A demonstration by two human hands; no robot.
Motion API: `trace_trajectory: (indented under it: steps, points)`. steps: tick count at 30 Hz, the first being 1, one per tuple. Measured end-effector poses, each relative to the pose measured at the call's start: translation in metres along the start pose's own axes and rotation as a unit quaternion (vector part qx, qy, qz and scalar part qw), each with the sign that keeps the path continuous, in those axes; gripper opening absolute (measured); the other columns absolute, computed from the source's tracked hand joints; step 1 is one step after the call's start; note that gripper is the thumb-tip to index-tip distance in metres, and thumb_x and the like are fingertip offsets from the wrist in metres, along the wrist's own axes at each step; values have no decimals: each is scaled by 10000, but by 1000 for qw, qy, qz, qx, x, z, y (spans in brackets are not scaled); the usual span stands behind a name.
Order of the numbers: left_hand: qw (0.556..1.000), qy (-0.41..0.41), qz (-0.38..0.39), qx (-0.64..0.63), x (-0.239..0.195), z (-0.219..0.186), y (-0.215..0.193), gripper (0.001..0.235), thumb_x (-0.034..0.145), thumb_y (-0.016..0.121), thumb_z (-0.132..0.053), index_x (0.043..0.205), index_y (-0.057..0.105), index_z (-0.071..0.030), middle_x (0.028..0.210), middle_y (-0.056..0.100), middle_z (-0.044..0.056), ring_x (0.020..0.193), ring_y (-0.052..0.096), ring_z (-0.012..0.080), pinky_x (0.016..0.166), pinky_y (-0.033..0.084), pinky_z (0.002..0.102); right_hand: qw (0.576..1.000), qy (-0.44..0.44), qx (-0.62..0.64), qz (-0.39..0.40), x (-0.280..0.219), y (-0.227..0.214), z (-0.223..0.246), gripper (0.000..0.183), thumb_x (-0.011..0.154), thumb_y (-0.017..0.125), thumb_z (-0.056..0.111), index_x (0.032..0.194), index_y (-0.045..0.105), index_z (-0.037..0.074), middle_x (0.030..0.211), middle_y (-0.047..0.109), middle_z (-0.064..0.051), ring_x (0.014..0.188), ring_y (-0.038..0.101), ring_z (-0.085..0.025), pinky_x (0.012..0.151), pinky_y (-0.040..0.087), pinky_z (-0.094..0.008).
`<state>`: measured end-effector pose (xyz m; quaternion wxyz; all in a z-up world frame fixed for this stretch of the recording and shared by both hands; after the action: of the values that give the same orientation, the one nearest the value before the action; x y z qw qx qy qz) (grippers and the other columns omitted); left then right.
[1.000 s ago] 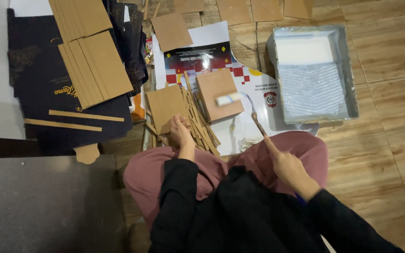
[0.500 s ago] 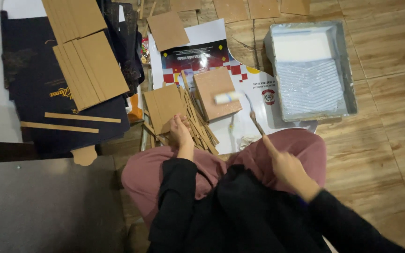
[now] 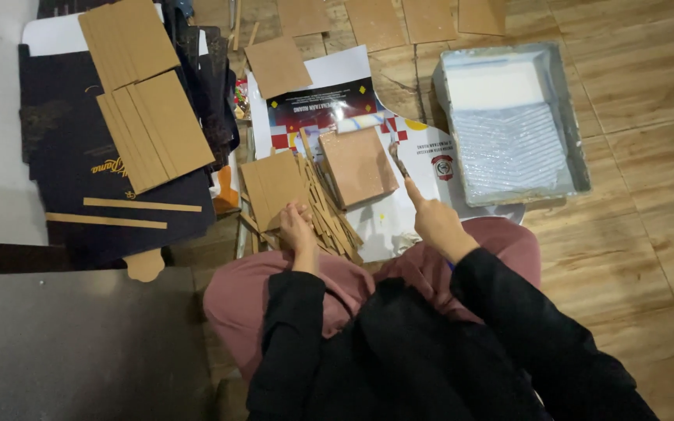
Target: Applying glue to small cardboard pieces using a paint roller and stacking them.
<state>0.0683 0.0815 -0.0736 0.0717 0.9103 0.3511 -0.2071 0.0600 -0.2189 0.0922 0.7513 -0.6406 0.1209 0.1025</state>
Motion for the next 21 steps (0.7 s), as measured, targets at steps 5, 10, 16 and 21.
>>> trace_trajectory:
  steps: [5, 10, 16, 21]
  points:
    - [1000, -4, 9, 7, -2, -1, 1, 238, 853, 468, -342, 886, 595, -144, 776, 653, -30, 535, 571, 67, 414, 441, 157, 999, -1, 3, 37, -37, -7, 0, 698, 810, 416, 69, 1427, 169, 283, 781, 634, -218, 773, 645, -380, 660, 520, -467]
    - [999, -19, 36, 11, -5, -3, 16, 266, 883, 443, -339, 929, 582, -118, 854, 650, -9, 625, 571, 76, 476, 443, 163, 994, 32, -13, 99, -130, -21, -7, 705, 806, 390, 96, 1420, 141, 338, 792, 649, -207, 796, 650, -380, 696, 523, -471]
    - [996, 3, 89, -18, -24, -29, 27, 218, 894, 440, -276, 950, 538, -90, 823, 605, -11, 648, 518, 65, 489, 404, 151, 988, 86, 33, 123, -164, -25, -62, 715, 824, 405, 159, 1384, 105, 488, 787, 665, -189, 817, 650, -359, 733, 548, -421]
    - [982, -38, 186, -3, -39, -31, 47, 215, 899, 461, -213, 1034, 575, -90, 896, 626, 8, 590, 521, 47, 449, 402, 160, 994, 104, 40, 4, -129, -57, -155, 677, 869, 356, 187, 1463, 47, 284, 763, 620, -303, 657, 579, -484, 587, 388, -534]
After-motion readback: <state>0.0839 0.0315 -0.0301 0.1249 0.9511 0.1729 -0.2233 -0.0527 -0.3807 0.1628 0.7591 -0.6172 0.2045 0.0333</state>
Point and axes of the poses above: each hand's wrist, its own x-axis towards the middle knuckle, its own y-axis out of the palm, z = x × y, the point moved 10 cm from there along x, towards the middle knuckle
